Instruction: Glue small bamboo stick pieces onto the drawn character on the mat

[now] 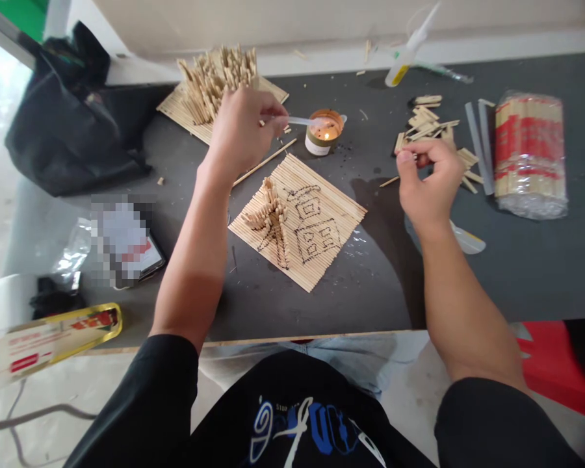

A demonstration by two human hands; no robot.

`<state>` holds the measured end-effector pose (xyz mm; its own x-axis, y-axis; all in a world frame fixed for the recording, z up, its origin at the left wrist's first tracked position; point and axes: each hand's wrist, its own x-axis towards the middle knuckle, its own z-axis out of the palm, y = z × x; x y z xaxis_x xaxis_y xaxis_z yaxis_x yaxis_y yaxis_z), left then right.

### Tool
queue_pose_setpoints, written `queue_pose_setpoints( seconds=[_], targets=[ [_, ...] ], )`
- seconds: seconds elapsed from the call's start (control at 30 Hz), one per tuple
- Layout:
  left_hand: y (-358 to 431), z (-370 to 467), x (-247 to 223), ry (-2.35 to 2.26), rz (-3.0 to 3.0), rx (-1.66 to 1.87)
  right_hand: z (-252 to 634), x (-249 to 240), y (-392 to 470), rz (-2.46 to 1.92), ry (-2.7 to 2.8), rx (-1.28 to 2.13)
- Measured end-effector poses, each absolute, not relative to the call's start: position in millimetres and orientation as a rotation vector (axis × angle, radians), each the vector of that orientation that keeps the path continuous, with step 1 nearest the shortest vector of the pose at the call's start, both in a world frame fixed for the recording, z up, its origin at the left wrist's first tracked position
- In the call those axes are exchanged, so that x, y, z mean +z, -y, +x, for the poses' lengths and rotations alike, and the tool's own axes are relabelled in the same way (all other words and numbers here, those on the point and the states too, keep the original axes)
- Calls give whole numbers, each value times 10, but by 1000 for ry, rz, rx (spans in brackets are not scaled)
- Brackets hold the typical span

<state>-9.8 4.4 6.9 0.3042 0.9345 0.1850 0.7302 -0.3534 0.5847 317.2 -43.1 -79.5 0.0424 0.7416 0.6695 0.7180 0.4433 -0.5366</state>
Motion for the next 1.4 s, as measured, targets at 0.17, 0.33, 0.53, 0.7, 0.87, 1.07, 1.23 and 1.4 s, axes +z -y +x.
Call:
queue_pose_setpoints(
  seconds=[0.17, 0.33, 0.53, 0.7, 0.87, 1.07, 1.23, 1.4],
  targets=[
    [-46, -52, -11, -1545, 2214, 827, 3156, -843, 391, -1222, 1516, 121],
    [-30, -23, -15, -1553, 2203, 772, 3118, -913, 355, -1139, 1298, 552],
    [-25, -47, 7, -1577, 2158, 748, 3011, -905, 353, -1085, 1064, 919],
    [-48, -42, -16, -1590, 2188, 755, 2926, -895, 364, -1081, 1004, 890],
    [-63, -38, -23, -1620, 2232, 698, 2954, -991, 324, -1065, 1033, 820],
    [-58, -28, -24, -1624, 2161, 683, 2996, -1102, 279, -1064, 1167, 710],
    [-57, -27, -11, -1626, 2140, 640, 2977, -1100, 283, -1088, 1184, 641],
    [-50, -19, -20, -1616, 2138, 645, 2938, -1054, 312, -1100, 1213, 611]
  ],
)
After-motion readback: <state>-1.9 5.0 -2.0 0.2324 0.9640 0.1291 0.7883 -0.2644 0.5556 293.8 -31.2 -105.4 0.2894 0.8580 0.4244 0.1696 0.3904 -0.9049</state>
